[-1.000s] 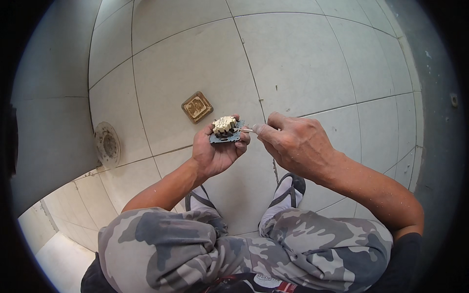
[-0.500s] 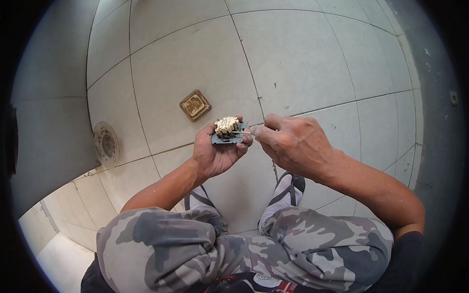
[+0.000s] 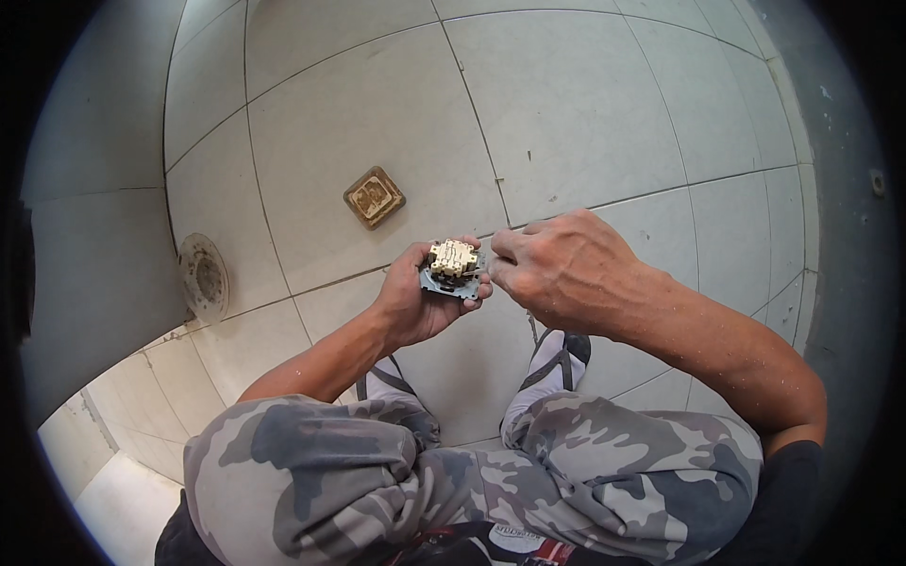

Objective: The recorder uses a syringe and a small screwdriver to clean and repair the internal components of an electrical light switch.

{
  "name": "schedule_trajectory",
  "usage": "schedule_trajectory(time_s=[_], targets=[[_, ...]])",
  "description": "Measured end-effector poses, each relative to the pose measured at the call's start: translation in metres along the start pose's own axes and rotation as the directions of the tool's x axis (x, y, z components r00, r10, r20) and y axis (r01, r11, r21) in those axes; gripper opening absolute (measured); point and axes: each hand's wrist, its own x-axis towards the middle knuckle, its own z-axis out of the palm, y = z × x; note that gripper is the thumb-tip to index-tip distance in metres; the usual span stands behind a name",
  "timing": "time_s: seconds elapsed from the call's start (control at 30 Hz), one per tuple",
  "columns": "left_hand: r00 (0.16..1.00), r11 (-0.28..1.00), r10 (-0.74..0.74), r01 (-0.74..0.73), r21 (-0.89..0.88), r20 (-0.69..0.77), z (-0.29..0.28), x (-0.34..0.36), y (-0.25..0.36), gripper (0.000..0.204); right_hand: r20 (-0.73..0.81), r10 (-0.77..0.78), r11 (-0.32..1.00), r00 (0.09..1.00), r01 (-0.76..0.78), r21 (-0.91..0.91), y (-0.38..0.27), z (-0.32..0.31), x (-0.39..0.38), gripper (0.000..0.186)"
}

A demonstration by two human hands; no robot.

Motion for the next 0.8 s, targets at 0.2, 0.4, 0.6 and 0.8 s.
schedule_trajectory(time_s=[0.2,0.4,0.6,0.8], targets=[[1.000,0.988,-0.013,0.014,-0.153,0.004,-0.003,-0.004,0.001,0.038,-0.068,0.122,0.989,0.990,-0.116,0.092,-0.011,0.022,-0.010,0.018],[0.997,0.983,-0.045,0.033,-0.181,-0.061,-0.006,-0.001,-0.004,0.037,-0.139,0.114,0.992,0.984,-0.106,0.063,-0.021,0.033,-0.017,0.024],[0.994,0.974,-0.067,0.047,-0.221,-0.083,-0.006,-0.003,-0.007,0.037,-0.178,0.131,0.984,0.975,-0.107,0.142,-0.020,0.042,-0.021,0.028],[0.996,0.962,-0.058,0.039,-0.269,-0.065,-0.003,-0.001,-0.002,0.040,-0.230,0.134,0.991,0.964,-0.126,0.051,-0.026,0.043,-0.020,0.027]])
